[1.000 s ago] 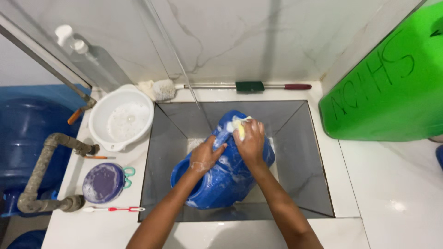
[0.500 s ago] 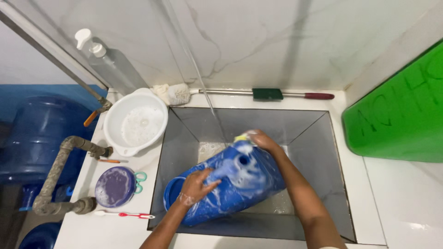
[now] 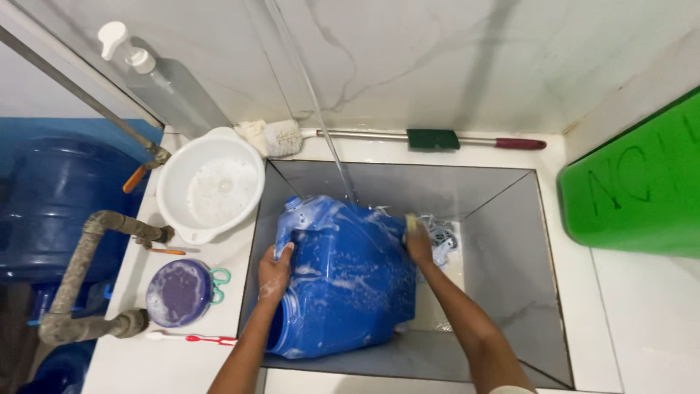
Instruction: The person washes a large blue plastic container and its purple lid in a sink. They use a sponge and a toothbrush to scrub the exterior and interior surfaces, rinse the container under running water, and shake out excess water.
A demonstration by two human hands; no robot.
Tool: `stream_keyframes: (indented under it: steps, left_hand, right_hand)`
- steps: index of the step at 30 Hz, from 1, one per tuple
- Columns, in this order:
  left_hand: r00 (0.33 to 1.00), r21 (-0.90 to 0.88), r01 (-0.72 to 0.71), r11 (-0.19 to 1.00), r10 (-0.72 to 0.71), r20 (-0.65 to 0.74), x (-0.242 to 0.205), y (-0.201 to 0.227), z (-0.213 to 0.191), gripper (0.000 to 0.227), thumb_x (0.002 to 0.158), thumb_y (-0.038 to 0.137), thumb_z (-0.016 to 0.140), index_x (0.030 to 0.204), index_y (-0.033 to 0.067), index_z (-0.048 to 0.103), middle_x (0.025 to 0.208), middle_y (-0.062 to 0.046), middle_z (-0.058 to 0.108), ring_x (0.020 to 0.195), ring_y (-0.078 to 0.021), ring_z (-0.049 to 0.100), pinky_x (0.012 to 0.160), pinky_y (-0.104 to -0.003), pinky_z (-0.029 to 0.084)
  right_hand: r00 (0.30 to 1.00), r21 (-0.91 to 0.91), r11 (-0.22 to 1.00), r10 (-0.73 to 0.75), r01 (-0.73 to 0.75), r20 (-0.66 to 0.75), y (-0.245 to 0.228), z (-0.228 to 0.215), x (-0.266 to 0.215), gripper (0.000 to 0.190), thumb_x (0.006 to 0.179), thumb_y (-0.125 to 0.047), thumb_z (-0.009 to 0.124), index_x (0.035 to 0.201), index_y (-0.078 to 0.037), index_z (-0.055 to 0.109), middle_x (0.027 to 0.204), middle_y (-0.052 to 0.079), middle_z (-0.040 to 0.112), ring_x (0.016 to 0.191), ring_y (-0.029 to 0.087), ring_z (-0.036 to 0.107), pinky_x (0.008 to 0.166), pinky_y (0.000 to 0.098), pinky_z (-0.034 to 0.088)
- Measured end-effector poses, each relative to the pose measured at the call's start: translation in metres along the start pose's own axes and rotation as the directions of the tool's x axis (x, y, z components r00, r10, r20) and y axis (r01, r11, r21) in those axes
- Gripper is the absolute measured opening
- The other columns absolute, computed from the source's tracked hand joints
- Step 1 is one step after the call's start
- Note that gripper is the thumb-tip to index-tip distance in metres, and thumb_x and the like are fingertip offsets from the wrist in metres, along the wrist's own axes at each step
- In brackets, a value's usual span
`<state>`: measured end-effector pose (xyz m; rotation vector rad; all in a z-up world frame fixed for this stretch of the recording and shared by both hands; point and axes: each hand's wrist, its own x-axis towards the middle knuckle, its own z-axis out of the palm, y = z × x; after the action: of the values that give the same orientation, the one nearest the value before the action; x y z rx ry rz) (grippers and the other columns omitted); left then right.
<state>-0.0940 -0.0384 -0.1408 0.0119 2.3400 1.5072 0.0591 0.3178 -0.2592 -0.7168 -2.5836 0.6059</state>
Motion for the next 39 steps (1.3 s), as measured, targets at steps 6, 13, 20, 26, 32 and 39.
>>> stream_keyframes:
  steps: [6, 13, 20, 26, 32, 39]
  left_hand:
    - [0.979, 0.111, -0.167, 0.980, 0.178, -0.096, 0.013, -0.037, -0.008, 0.043, 0.096, 0.046, 0.071, 0.099, 0.0036, 0.073, 0.070, 0.001, 0.066, 0.062, -0.0115, 0.060, 0.058, -0.031, 0.047]
    - [0.997, 0.095, 0.031, 0.995, -0.023, -0.080, 0.007, -0.010, -0.006, 0.046, 0.095, 0.047, 0.068, 0.101, 0.0018, 0.073, 0.064, -0.008, 0.060, 0.056, -0.0189, 0.055, 0.054, -0.038, 0.044]
    - [0.988, 0.101, -0.082, 0.992, 0.094, -0.125, 0.009, -0.013, -0.004, 0.049, 0.092, 0.048, 0.068, 0.105, 0.0010, 0.072, 0.090, -0.020, 0.076, 0.083, -0.0317, 0.073, 0.080, -0.042, 0.054]
    - [0.946, 0.356, -0.190, 0.915, 0.267, -0.183, 0.008, -0.024, 0.000, 0.048, 0.098, 0.044, 0.067, 0.113, -0.0016, 0.070, 0.098, -0.029, 0.071, 0.094, -0.0475, 0.068, 0.084, -0.052, 0.052]
    - [0.964, 0.209, -0.181, 0.961, 0.216, -0.155, 0.009, -0.016, 0.004, 0.041, 0.095, 0.033, 0.065, 0.124, 0.0043, 0.064, 0.112, -0.028, 0.072, 0.105, -0.0436, 0.070, 0.094, -0.048, 0.053]
    - [0.955, 0.010, -0.261, 0.965, 0.260, -0.146, 0.007, 0.054, 0.061, 0.067, 0.091, 0.017, 0.061, 0.155, 0.0180, 0.040, 0.132, -0.030, 0.057, 0.119, -0.0460, 0.060, 0.103, -0.048, 0.046]
  right_hand:
    - [0.962, 0.287, 0.920, -0.271, 0.266, -0.025, -0.133, 0.009, -0.188, 0.059, 0.103, -0.013, 0.047, 0.151, 0.013, 0.024, 0.155, 0.037, 0.033, 0.143, 0.052, 0.035, 0.121, 0.0567, 0.027]
    - [0.933, 0.382, 0.852, 0.338, -0.358, 0.119, -0.103, 0.035, 0.004, 0.047, 0.105, -0.029, 0.049, 0.138, 0.004, 0.052, 0.137, 0.026, 0.058, 0.130, 0.040, 0.054, 0.115, 0.0444, 0.040]
    - [0.981, 0.232, 0.966, -0.147, 0.115, 0.124, -0.125, -0.011, -0.177, 0.047, 0.102, -0.025, 0.055, 0.133, 0.010, 0.052, 0.138, 0.033, 0.052, 0.133, 0.051, 0.047, 0.114, 0.0598, 0.036]
    - [0.581, 0.427, 0.534, -0.813, 0.729, 0.025, -0.241, -0.033, -0.006, 0.040, 0.089, -0.017, 0.069, 0.122, 0.006, 0.065, 0.130, 0.024, 0.058, 0.136, 0.047, 0.049, 0.115, 0.0574, 0.040]
    - [0.425, 0.301, 0.534, -0.831, 0.790, 0.358, -0.271, -0.011, 0.023, 0.026, 0.094, -0.025, 0.068, 0.103, -0.001, 0.071, 0.120, 0.020, 0.067, 0.126, 0.037, 0.059, 0.113, 0.0489, 0.044]
    - [0.867, 0.317, 0.886, -0.424, 0.338, 0.260, -0.250, -0.170, -0.084, 0.083, 0.084, -0.042, 0.078, 0.143, 0.007, 0.044, 0.146, 0.027, 0.042, 0.136, 0.045, 0.037, 0.114, 0.0517, 0.028]
